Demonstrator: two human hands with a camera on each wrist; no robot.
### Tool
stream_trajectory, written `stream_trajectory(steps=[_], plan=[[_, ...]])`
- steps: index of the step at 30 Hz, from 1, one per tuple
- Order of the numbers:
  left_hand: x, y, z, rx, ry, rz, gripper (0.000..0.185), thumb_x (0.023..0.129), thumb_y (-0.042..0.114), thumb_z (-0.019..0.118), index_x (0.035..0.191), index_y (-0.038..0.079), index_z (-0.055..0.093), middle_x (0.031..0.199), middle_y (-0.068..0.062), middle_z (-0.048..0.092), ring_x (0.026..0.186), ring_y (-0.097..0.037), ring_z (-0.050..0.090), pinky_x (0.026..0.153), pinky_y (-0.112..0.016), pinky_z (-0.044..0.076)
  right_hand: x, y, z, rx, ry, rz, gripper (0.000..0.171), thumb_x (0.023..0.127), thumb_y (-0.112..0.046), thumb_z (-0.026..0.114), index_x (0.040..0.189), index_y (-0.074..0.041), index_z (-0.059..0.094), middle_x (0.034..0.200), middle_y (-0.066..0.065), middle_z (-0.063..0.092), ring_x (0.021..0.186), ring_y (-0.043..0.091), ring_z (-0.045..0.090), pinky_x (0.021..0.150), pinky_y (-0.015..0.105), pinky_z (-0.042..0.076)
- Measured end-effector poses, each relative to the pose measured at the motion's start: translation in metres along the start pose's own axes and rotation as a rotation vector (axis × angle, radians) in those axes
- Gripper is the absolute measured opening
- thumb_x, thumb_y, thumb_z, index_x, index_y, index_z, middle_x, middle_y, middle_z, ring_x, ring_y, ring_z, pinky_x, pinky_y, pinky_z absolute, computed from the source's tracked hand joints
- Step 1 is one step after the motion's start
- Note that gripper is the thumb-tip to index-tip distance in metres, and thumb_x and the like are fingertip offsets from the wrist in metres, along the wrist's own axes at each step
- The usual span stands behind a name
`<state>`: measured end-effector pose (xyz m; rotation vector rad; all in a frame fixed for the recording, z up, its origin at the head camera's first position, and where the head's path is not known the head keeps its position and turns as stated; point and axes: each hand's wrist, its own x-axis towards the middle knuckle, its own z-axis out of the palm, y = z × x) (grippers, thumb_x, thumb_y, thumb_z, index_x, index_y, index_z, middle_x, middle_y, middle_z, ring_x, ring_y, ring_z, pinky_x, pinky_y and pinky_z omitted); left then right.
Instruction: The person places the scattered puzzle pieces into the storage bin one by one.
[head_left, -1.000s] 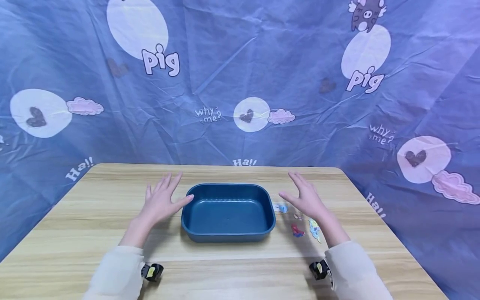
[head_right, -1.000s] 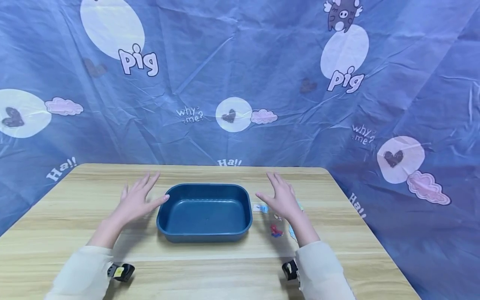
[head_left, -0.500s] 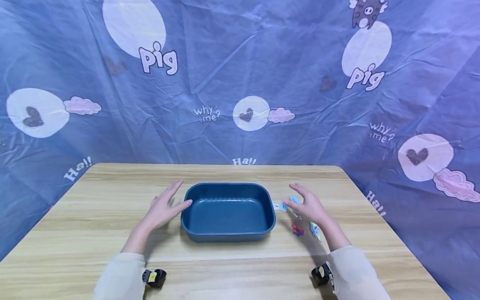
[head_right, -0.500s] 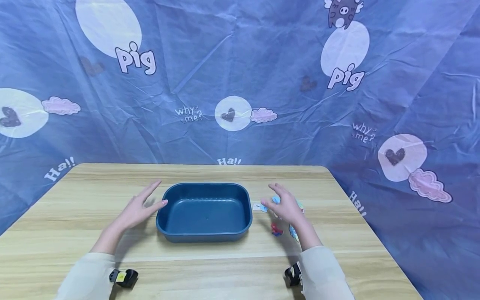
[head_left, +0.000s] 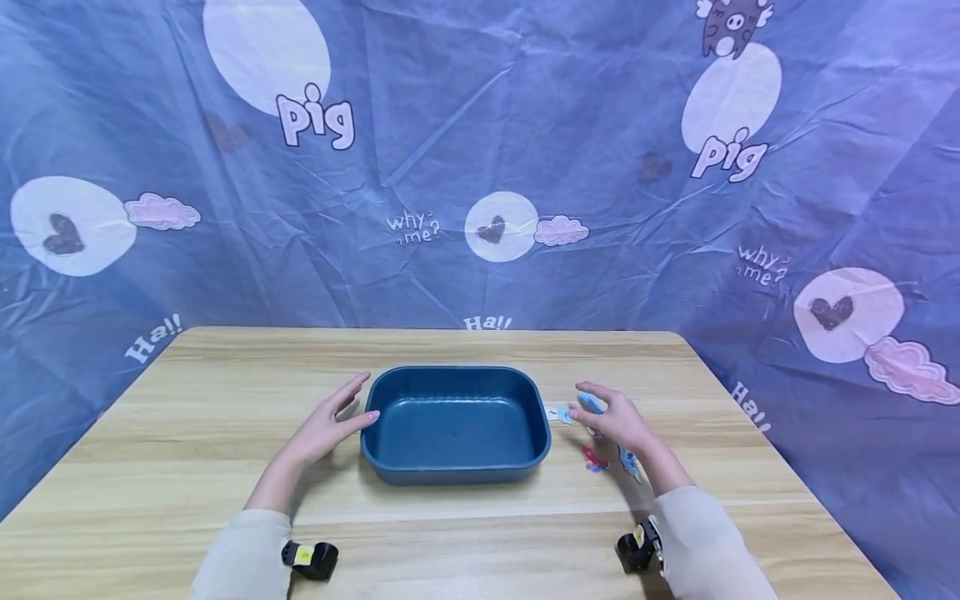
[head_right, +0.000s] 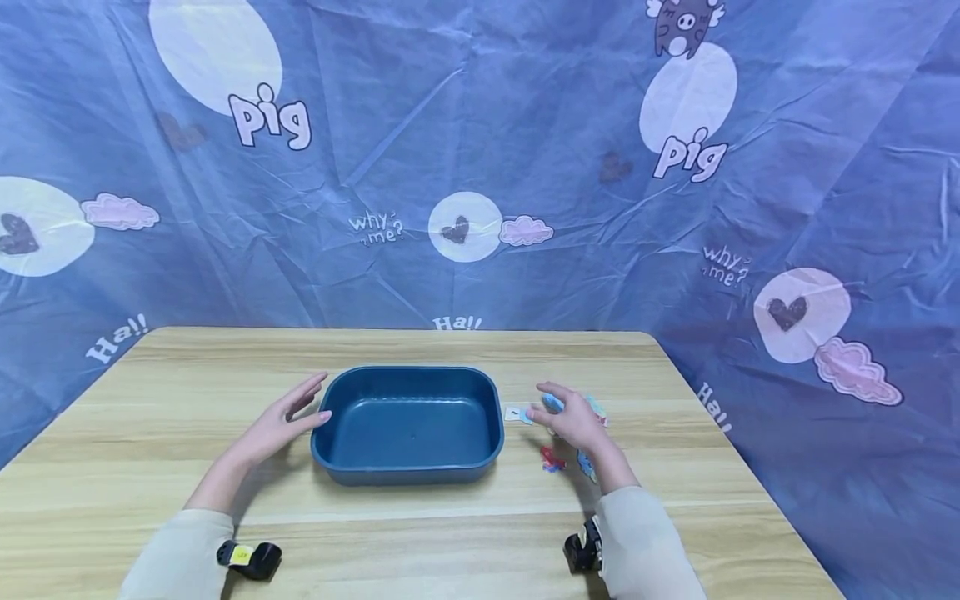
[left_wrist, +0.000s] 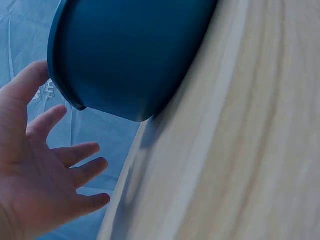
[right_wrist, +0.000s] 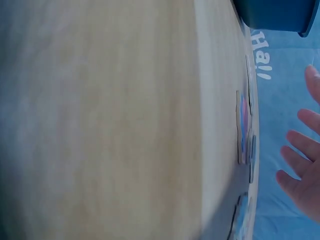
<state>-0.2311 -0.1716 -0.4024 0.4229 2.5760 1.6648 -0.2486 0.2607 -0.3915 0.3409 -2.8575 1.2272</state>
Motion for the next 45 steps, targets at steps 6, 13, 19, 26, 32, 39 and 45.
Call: stream_trajectory(steps=[6, 13, 19, 26, 32, 39, 45], plan=[[-0.002, -0.009, 0.003, -0.046, -0.023, -0.019, 0.066, 0.080, 0.032, 0.061, 0.135, 0.016, 0.029, 0.139, -0.016, 0.020, 0.124, -0.037, 0.017, 0.094, -0.054, 0.017, 0.003, 0.005, 0.005, 0.003, -0.021, 0.015, 0.056, 0.077, -0.027, 0.065, 0.122, 0.000, 0.046, 0.128, 0.021, 0.037, 0.119, 0.037, 0.027, 0.094, 0.051, 0.022], [-0.002, -0.013, 0.005, -0.076, -0.041, -0.019, 0.063, 0.080, 0.032, 0.061, 0.134, 0.020, 0.031, 0.137, -0.015, 0.024, 0.124, -0.035, 0.018, 0.094, -0.055, 0.017, 0.002, 0.011, 0.008, -0.017, -0.023, 0.039, 0.054, 0.077, -0.028, 0.065, 0.120, 0.001, 0.048, 0.125, 0.021, 0.041, 0.118, 0.037, 0.029, 0.094, 0.050, 0.023], [-0.001, -0.016, 0.005, -0.068, -0.052, -0.011, 0.064, 0.080, 0.032, 0.060, 0.135, 0.020, 0.029, 0.137, -0.017, 0.024, 0.124, -0.035, 0.019, 0.094, -0.055, 0.017, 0.002, 0.015, 0.009, -0.001, -0.037, 0.046, 0.053, 0.077, -0.028, 0.065, 0.119, 0.000, 0.050, 0.127, 0.022, 0.039, 0.118, 0.038, 0.028, 0.095, 0.050, 0.021], [-0.002, -0.016, 0.006, -0.067, -0.053, -0.026, 0.065, 0.081, 0.028, 0.060, 0.136, 0.023, 0.027, 0.136, -0.019, 0.024, 0.123, -0.035, 0.020, 0.094, -0.055, 0.016, 0.002, 0.019, 0.013, 0.039, -0.041, 0.069, 0.053, 0.075, -0.028, 0.066, 0.118, 0.000, 0.051, 0.126, 0.023, 0.038, 0.119, 0.038, 0.028, 0.095, 0.049, 0.021], [-0.003, -0.017, 0.007, -0.069, -0.053, -0.048, 0.064, 0.082, 0.025, 0.059, 0.136, 0.023, 0.026, 0.136, -0.020, 0.025, 0.123, -0.036, 0.021, 0.095, -0.054, 0.016, 0.003, 0.024, 0.017, 0.061, -0.009, 0.030, 0.047, 0.075, -0.021, 0.067, 0.113, 0.004, 0.053, 0.124, 0.024, 0.040, 0.118, 0.039, 0.029, 0.096, 0.046, 0.021], [-0.001, -0.018, 0.007, -0.075, -0.057, -0.041, 0.064, 0.081, 0.027, 0.059, 0.136, 0.024, 0.026, 0.134, -0.021, 0.027, 0.122, -0.035, 0.023, 0.095, -0.054, 0.016, 0.005, 0.027, 0.021, 0.005, 0.026, 0.000, 0.042, 0.075, -0.021, 0.067, 0.108, 0.003, 0.058, 0.122, 0.023, 0.042, 0.116, 0.039, 0.031, 0.095, 0.046, 0.024], [0.001, -0.017, 0.006, -0.086, -0.058, -0.040, 0.064, 0.082, 0.025, 0.059, 0.136, 0.024, 0.025, 0.133, -0.022, 0.028, 0.121, -0.035, 0.025, 0.095, -0.052, 0.017, 0.007, 0.027, 0.021, -0.023, 0.046, -0.018, 0.036, 0.074, -0.016, 0.068, 0.103, 0.004, 0.060, 0.120, 0.022, 0.044, 0.114, 0.039, 0.033, 0.093, 0.046, 0.028]])
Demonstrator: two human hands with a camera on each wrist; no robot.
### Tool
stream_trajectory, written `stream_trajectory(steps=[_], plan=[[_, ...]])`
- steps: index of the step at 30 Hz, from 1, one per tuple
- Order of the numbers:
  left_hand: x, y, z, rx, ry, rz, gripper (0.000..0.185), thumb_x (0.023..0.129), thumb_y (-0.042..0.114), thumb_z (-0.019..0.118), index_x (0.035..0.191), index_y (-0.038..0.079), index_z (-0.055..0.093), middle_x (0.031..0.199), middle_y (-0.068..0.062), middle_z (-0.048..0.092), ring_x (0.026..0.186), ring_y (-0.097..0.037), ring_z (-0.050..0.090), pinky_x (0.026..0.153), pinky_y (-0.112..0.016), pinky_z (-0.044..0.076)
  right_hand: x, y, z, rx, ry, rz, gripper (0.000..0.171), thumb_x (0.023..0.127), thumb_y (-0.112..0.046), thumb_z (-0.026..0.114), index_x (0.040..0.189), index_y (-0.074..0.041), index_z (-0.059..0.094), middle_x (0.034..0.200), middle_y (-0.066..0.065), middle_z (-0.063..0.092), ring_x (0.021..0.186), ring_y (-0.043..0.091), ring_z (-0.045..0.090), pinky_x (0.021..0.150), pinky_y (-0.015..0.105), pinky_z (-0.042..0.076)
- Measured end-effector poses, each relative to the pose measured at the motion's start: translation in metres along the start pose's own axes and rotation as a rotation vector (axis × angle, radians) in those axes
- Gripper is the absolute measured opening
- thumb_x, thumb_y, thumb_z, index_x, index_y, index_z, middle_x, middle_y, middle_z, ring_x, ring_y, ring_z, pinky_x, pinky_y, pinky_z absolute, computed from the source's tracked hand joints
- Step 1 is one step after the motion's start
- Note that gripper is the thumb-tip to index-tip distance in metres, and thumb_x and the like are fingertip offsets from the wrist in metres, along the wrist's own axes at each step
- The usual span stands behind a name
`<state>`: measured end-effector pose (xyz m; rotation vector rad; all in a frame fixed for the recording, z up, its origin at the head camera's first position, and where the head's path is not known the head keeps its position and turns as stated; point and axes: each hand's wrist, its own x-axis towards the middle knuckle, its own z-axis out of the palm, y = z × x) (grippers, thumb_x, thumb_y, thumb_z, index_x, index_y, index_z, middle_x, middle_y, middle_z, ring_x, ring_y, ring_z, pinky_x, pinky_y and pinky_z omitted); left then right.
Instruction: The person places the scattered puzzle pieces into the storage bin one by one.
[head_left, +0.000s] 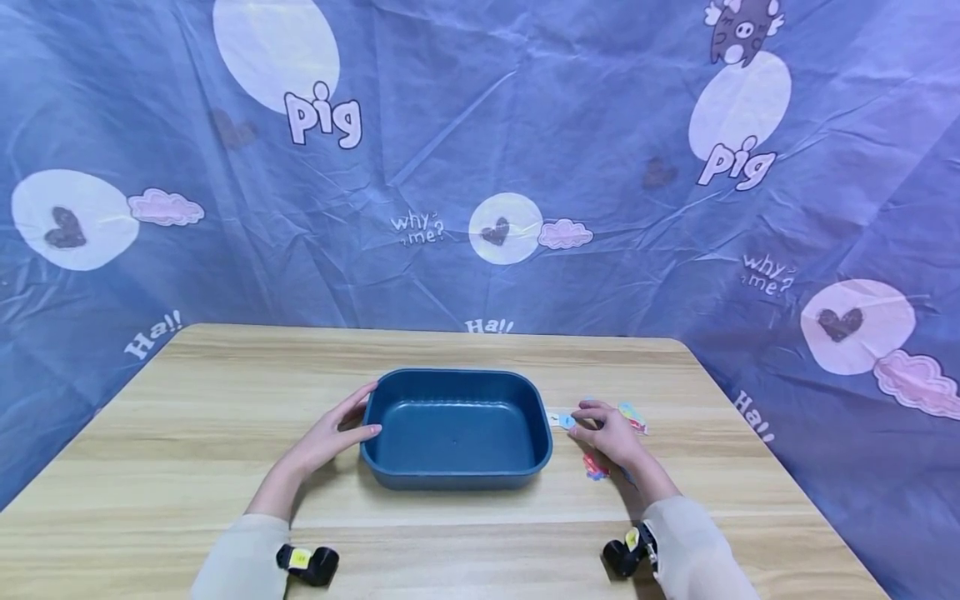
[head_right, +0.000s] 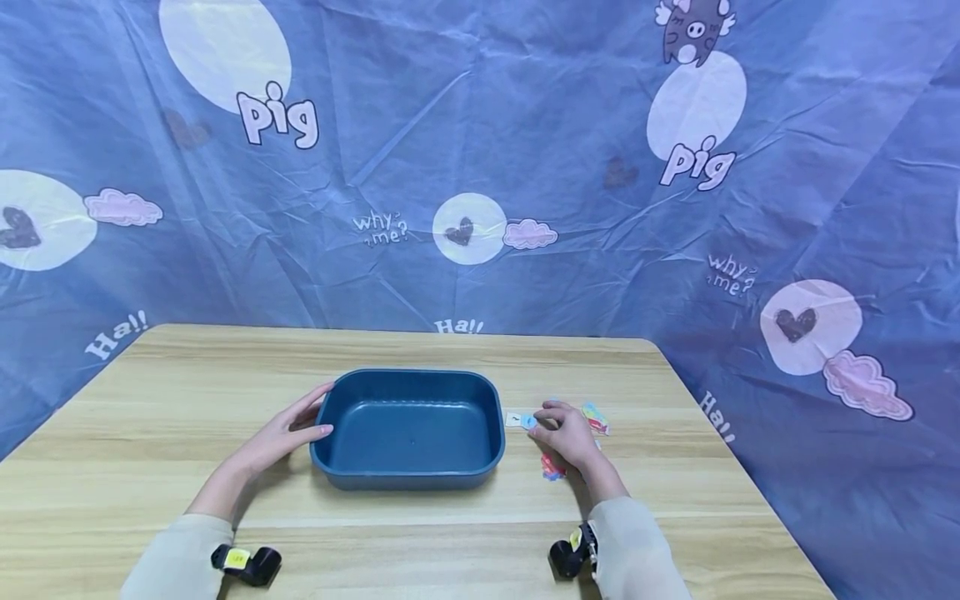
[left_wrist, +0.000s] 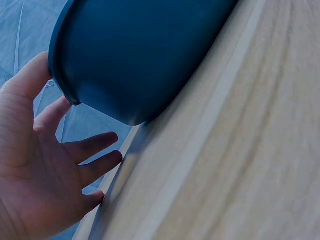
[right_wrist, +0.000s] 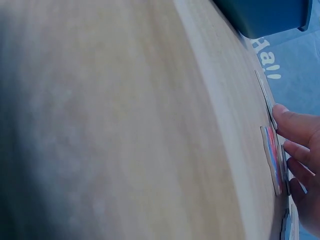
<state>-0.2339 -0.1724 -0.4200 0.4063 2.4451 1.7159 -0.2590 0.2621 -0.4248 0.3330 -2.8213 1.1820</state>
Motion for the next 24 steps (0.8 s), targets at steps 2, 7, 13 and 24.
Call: stream_trajectory(steps=[2, 7, 13, 24], plan=[[0.0006, 0.0003, -0.0002, -0.005, -0.002, -0.002, 0.064, 0.082, 0.025, 0.059, 0.136, 0.024, 0.025, 0.133, -0.022, 0.028, 0.121, -0.036, 0.025, 0.095, -0.052, 0.017, 0.0001, 0.0002, 0.0005, -0.010, 0.013, -0.012, 0.034, 0.073, -0.015, 0.068, 0.100, 0.005, 0.061, 0.119, 0.022, 0.045, 0.113, 0.039, 0.035, 0.092, 0.046, 0.030], [0.0010, 0.0006, -0.0004, -0.004, -0.003, -0.008, 0.064, 0.082, 0.025, 0.059, 0.136, 0.024, 0.025, 0.134, -0.022, 0.027, 0.121, -0.036, 0.025, 0.095, -0.053, 0.018, 0.0016, 0.0021, 0.0024, -0.046, 0.045, -0.044, 0.031, 0.072, -0.012, 0.069, 0.098, 0.003, 0.063, 0.115, 0.023, 0.048, 0.110, 0.040, 0.038, 0.089, 0.046, 0.033], [0.0003, 0.0001, -0.0005, -0.008, -0.002, -0.018, 0.064, 0.082, 0.026, 0.059, 0.136, 0.025, 0.026, 0.134, -0.021, 0.027, 0.122, -0.035, 0.024, 0.095, -0.053, 0.016, 0.0028, 0.0021, 0.0041, -0.065, 0.063, -0.047, 0.028, 0.071, -0.010, 0.069, 0.095, 0.003, 0.064, 0.113, 0.023, 0.049, 0.108, 0.041, 0.039, 0.088, 0.047, 0.033], [0.0003, 0.0006, -0.0011, -0.024, -0.007, -0.012, 0.064, 0.081, 0.029, 0.059, 0.136, 0.025, 0.026, 0.135, -0.021, 0.026, 0.122, -0.035, 0.023, 0.096, -0.052, 0.016, 0.0030, 0.0012, 0.0055, -0.078, 0.081, -0.042, 0.022, 0.072, -0.008, 0.068, 0.092, 0.002, 0.064, 0.112, 0.022, 0.050, 0.107, 0.040, 0.040, 0.088, 0.048, 0.033]])
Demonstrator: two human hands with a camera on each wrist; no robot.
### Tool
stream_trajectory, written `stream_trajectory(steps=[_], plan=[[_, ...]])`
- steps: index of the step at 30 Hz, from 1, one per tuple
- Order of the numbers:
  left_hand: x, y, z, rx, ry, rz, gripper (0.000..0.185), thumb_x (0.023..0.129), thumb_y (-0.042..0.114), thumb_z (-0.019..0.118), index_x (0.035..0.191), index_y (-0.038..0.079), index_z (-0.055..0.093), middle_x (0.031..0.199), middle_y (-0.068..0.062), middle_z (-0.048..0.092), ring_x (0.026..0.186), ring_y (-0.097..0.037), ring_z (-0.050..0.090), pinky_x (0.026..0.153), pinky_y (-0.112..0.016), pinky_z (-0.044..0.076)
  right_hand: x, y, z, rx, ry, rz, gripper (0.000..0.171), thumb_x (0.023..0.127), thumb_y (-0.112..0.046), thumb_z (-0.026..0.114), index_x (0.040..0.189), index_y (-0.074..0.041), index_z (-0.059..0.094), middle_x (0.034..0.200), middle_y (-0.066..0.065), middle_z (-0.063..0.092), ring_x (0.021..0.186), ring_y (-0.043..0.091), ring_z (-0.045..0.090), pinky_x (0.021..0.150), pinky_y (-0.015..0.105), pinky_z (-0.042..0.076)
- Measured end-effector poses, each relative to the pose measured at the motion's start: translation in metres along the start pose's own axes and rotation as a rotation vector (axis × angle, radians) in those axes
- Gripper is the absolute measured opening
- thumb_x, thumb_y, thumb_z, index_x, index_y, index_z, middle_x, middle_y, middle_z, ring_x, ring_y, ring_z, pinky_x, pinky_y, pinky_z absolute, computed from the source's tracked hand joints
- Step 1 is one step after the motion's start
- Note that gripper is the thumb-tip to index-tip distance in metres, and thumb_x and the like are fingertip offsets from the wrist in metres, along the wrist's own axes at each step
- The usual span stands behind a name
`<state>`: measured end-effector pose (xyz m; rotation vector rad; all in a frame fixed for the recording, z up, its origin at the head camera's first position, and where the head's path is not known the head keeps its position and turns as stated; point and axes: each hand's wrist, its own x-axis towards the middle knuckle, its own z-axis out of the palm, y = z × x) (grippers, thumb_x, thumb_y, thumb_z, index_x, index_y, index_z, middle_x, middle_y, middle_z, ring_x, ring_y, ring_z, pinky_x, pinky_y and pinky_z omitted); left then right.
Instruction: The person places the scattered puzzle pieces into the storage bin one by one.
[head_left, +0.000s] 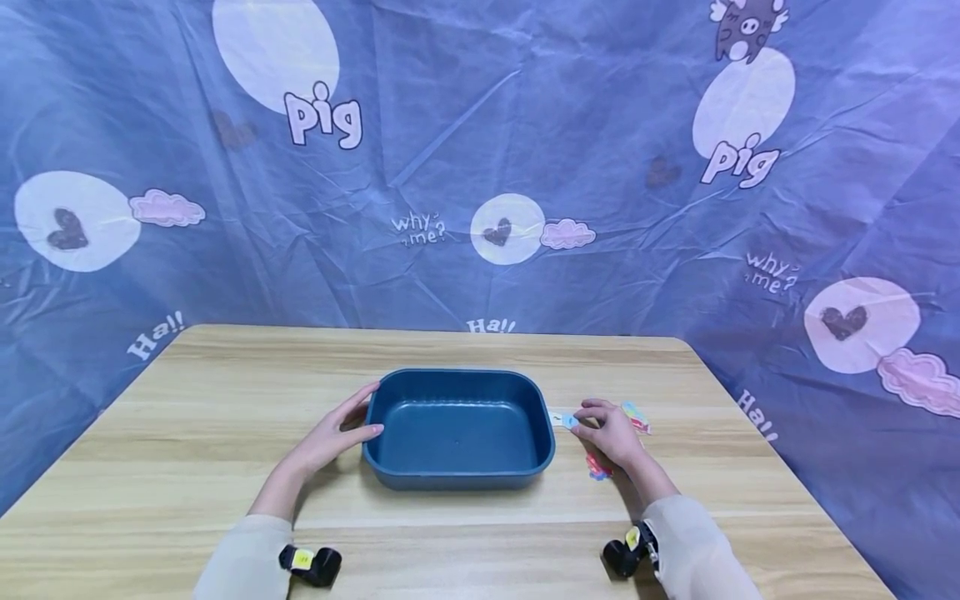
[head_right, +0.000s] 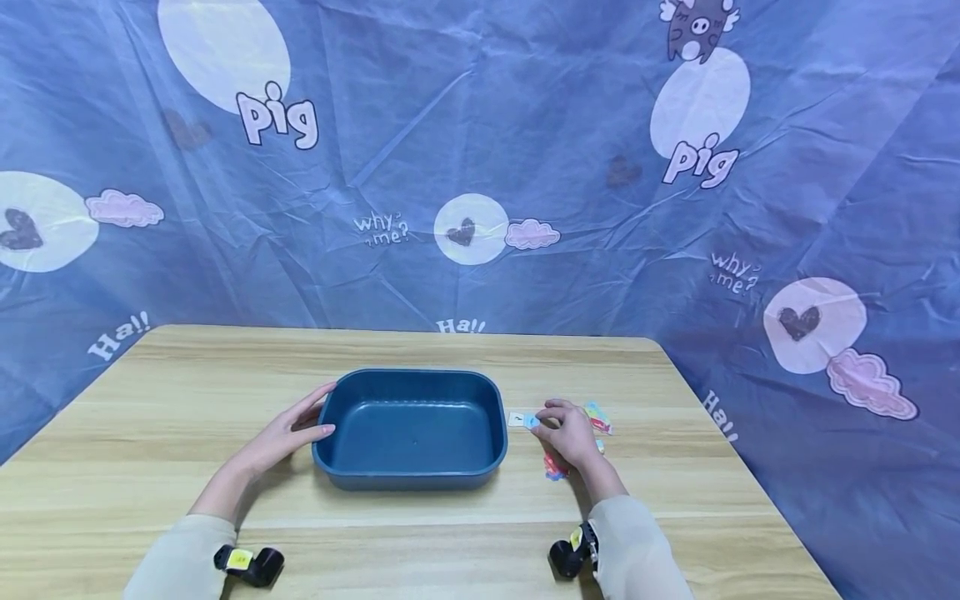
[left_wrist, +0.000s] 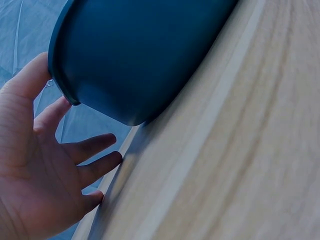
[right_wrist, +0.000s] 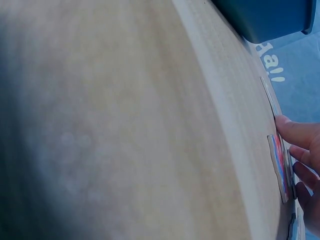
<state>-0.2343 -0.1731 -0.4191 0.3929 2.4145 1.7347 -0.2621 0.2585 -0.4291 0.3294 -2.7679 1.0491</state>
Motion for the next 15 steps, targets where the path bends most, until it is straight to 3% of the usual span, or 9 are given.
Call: stream_trajectory(steps=[15], plan=[[-0.0007, 0.0004, -0.0002, -0.013, -0.002, 0.010, 0.066, 0.080, 0.029, 0.060, 0.136, 0.023, 0.026, 0.134, -0.021, 0.026, 0.122, -0.035, 0.023, 0.095, -0.052, 0.017, 0.0011, -0.0024, -0.0010, 0.020, -0.002, 0.038, 0.020, 0.073, -0.007, 0.067, 0.090, 0.003, 0.065, 0.111, 0.022, 0.051, 0.107, 0.040, 0.041, 0.089, 0.047, 0.032]])
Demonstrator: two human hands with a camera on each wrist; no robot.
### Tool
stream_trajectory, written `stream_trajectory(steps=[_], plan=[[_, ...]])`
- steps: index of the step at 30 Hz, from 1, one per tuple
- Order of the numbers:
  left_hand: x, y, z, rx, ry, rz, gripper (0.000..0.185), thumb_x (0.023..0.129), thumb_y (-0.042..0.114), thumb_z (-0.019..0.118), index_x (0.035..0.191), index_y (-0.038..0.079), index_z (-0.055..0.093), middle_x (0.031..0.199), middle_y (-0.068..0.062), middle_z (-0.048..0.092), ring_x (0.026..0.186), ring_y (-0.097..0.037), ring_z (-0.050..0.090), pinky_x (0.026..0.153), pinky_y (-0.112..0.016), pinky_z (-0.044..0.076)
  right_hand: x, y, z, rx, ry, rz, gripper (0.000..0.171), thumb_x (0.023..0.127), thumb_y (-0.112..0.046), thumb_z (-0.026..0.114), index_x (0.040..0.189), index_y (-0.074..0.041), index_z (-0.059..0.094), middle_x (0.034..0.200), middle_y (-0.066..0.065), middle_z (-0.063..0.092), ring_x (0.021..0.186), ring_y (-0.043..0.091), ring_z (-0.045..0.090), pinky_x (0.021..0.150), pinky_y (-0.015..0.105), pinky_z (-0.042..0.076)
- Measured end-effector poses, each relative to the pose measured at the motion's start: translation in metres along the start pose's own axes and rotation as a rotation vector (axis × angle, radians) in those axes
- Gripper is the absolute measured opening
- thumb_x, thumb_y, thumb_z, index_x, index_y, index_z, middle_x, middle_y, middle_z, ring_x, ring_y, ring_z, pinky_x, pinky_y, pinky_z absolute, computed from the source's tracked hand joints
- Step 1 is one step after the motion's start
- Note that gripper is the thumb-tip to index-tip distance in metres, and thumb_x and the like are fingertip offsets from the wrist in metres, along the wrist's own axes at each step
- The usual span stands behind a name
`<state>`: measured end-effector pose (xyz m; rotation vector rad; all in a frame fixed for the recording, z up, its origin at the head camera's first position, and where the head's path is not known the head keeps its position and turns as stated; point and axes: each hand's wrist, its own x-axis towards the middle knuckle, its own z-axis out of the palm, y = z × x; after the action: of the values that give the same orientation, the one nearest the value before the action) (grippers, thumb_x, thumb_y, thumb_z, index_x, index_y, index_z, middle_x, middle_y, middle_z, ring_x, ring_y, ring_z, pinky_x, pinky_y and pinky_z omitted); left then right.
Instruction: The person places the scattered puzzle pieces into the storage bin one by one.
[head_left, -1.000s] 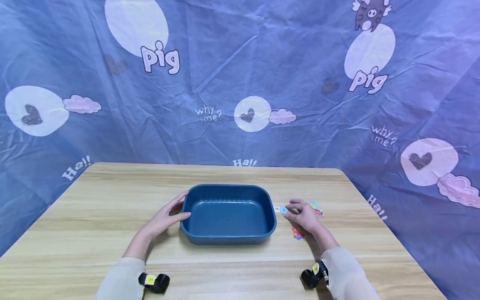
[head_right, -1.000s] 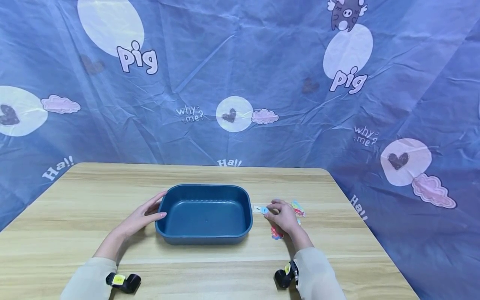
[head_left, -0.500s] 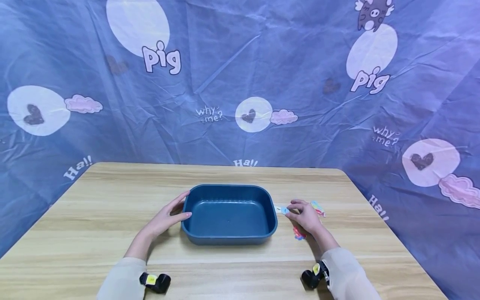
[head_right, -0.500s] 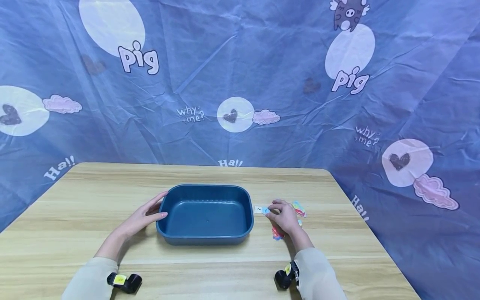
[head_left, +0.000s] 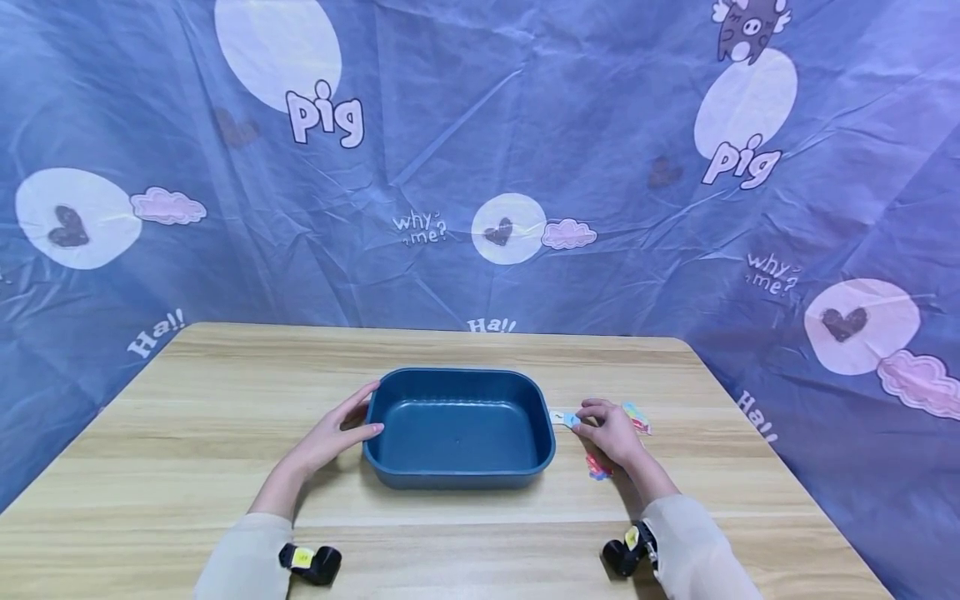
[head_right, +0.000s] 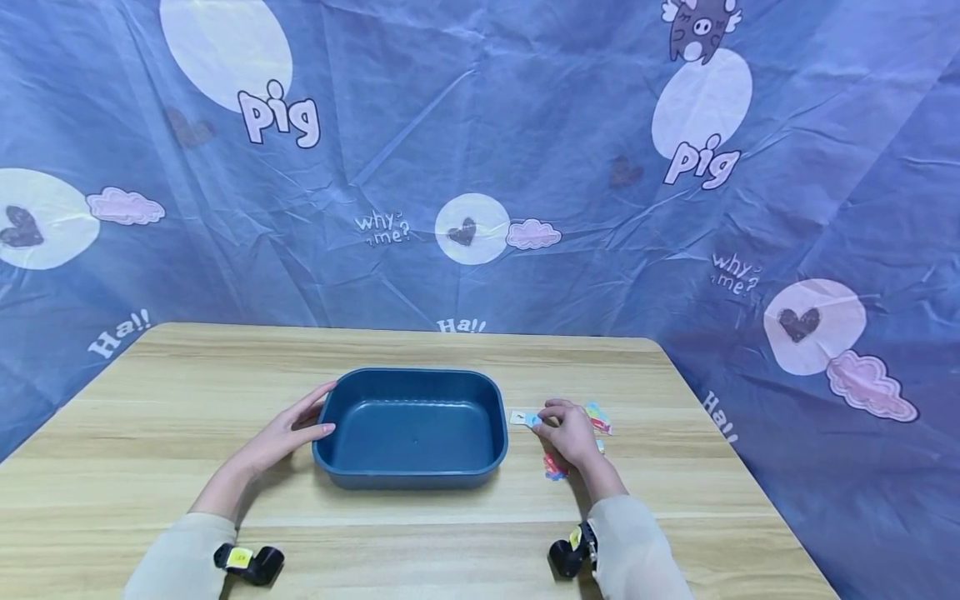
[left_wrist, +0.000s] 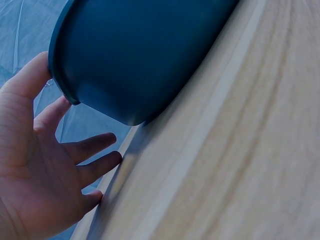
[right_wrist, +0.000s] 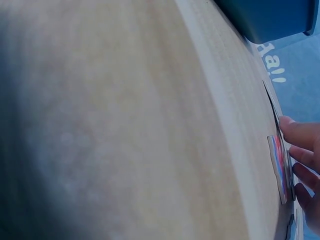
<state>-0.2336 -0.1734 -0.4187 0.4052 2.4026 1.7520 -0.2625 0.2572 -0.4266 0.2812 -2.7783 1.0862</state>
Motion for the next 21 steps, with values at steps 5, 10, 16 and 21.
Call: stream_trajectory(steps=[5, 10, 16, 21], plan=[[-0.0002, -0.0004, -0.0007, 0.000, 0.002, 0.011, 0.066, 0.081, 0.029, 0.060, 0.136, 0.023, 0.026, 0.134, -0.022, 0.026, 0.122, -0.035, 0.023, 0.096, -0.051, 0.018, 0.0004, -0.0029, -0.0009, 0.026, -0.005, 0.035, 0.022, 0.074, -0.008, 0.066, 0.093, 0.004, 0.064, 0.112, 0.021, 0.051, 0.109, 0.039, 0.040, 0.091, 0.046, 0.031], [-0.0003, -0.0009, -0.0008, 0.004, 0.002, 0.011, 0.064, 0.082, 0.026, 0.059, 0.136, 0.023, 0.025, 0.134, -0.022, 0.026, 0.122, -0.036, 0.023, 0.096, -0.052, 0.017, 0.0003, -0.0059, -0.0015, 0.048, -0.005, 0.061, 0.021, 0.076, -0.007, 0.064, 0.094, 0.004, 0.063, 0.111, 0.020, 0.052, 0.108, 0.038, 0.041, 0.090, 0.045, 0.032], [-0.0007, -0.0012, -0.0004, -0.005, -0.003, -0.001, 0.065, 0.082, 0.028, 0.059, 0.136, 0.025, 0.025, 0.135, -0.021, 0.024, 0.123, -0.036, 0.021, 0.096, -0.053, 0.016, -0.0004, -0.0066, -0.0019, 0.033, 0.030, 0.043, 0.018, 0.076, -0.005, 0.063, 0.091, 0.004, 0.064, 0.107, 0.020, 0.054, 0.105, 0.036, 0.045, 0.088, 0.045, 0.034], [-0.0007, -0.0016, 0.0003, -0.003, -0.004, -0.002, 0.066, 0.081, 0.031, 0.059, 0.136, 0.026, 0.024, 0.135, -0.021, 0.025, 0.123, -0.035, 0.022, 0.095, -0.053, 0.016, -0.0004, -0.0083, -0.0017, 0.054, 0.065, 0.031, 0.018, 0.075, -0.004, 0.064, 0.090, 0.005, 0.064, 0.104, 0.020, 0.057, 0.101, 0.035, 0.048, 0.086, 0.044, 0.036]])
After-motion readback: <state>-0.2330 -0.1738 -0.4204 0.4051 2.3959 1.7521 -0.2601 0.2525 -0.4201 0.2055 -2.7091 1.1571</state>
